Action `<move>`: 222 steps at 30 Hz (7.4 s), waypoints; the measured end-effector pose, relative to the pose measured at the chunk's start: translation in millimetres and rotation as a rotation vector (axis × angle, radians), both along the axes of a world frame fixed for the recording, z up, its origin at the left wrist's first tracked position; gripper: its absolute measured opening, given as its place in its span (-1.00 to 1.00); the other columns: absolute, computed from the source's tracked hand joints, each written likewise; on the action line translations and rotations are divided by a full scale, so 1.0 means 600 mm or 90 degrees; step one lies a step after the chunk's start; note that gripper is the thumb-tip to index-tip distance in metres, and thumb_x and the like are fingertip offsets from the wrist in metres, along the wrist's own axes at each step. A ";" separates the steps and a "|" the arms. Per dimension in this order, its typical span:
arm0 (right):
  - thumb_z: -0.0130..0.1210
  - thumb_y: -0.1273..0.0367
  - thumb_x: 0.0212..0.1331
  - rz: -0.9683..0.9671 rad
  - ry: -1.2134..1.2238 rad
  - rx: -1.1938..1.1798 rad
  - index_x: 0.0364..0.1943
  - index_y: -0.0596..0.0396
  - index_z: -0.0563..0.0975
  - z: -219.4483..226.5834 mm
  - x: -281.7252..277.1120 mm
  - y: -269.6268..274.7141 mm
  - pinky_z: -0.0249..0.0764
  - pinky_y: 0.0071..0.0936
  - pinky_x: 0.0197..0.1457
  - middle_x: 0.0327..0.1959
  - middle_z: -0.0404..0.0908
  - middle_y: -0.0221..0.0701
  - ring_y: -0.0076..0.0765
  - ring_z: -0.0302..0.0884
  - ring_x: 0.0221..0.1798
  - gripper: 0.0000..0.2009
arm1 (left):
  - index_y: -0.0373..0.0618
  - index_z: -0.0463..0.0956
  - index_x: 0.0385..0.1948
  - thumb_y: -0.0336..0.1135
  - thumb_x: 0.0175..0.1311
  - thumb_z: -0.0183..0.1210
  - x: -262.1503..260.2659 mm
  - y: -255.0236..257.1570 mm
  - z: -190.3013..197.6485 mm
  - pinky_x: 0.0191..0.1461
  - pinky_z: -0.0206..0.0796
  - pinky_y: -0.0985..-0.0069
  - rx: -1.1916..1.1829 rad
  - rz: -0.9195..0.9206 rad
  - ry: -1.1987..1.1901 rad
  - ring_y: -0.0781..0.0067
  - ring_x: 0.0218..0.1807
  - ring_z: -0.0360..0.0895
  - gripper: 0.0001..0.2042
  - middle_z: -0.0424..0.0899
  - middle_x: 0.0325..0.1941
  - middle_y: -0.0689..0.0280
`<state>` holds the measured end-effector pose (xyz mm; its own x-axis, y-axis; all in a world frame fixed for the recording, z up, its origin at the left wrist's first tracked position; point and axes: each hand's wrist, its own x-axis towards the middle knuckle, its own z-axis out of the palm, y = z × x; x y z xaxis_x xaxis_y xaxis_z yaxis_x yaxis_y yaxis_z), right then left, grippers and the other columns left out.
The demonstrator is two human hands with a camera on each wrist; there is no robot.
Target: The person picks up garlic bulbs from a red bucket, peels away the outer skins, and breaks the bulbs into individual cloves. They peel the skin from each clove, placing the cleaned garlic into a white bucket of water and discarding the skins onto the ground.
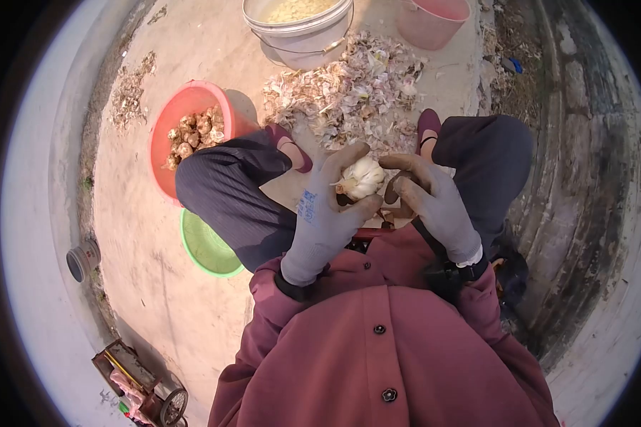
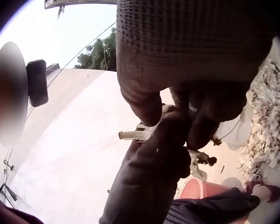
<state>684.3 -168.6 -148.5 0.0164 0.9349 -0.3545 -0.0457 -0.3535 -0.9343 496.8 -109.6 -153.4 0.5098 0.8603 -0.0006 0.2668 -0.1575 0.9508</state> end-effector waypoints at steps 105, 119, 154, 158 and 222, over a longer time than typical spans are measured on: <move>0.01 0.06 0.45 -0.052 0.251 -0.030 0.09 0.18 0.47 -0.053 -0.053 -0.022 0.19 -0.73 -0.39 -0.36 0.50 -0.53 -0.74 0.28 -0.41 -0.56 | -0.28 0.23 0.28 -0.56 0.09 0.13 -0.015 -0.010 -0.028 0.17 0.36 0.40 0.035 0.028 -0.023 0.23 0.07 0.50 -0.39 0.46 0.09 0.08; -0.09 0.22 0.52 -0.221 0.641 -0.111 0.14 0.10 0.38 -0.068 -0.068 -0.012 0.19 -0.75 -0.41 -0.31 0.46 -0.52 -0.67 0.30 -0.44 -0.70 | -0.25 0.26 0.29 -0.57 0.14 0.08 -0.005 -0.011 -0.019 0.08 0.39 0.57 -0.316 0.118 -0.264 0.51 0.02 0.48 -0.42 0.49 0.05 0.21; 0.07 0.39 0.15 -0.086 0.070 -0.139 0.04 0.31 0.47 -0.048 -0.053 0.003 0.40 -0.58 -0.19 -0.24 0.53 -0.38 -0.58 0.42 -0.25 -0.63 | -0.21 0.33 0.18 -0.56 0.01 0.16 0.017 -0.025 -0.040 -0.07 0.38 0.20 0.104 0.052 0.117 -0.13 -0.07 0.50 -0.44 0.44 -0.03 -0.02; 0.07 0.39 0.28 -0.117 0.215 -0.199 0.08 0.21 0.43 -0.048 -0.059 0.000 0.21 -0.73 -0.39 -0.32 0.46 -0.51 -0.75 0.25 -0.42 -0.68 | -0.23 0.32 0.19 -0.57 0.03 0.15 0.004 -0.022 -0.035 -0.07 0.38 0.20 0.104 0.027 0.106 -0.15 -0.07 0.50 -0.44 0.43 -0.02 -0.05; 0.06 0.14 0.44 -0.142 0.610 -0.054 -0.06 0.11 0.44 -0.103 -0.054 0.022 0.06 -0.69 -0.43 -0.48 0.26 -0.59 -0.71 0.07 -0.50 -0.70 | -0.22 0.46 0.04 -0.24 0.29 0.25 0.003 0.012 -0.081 -0.02 0.35 0.61 -0.179 0.245 -0.133 0.61 -0.10 0.46 -0.63 0.53 -0.07 0.33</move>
<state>652.1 -155.1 -210.6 -0.1406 0.9159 -0.3759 -0.8437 -0.3095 -0.4387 498.6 -102.3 -201.9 0.1704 0.9669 -0.1899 0.0546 0.1832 0.9816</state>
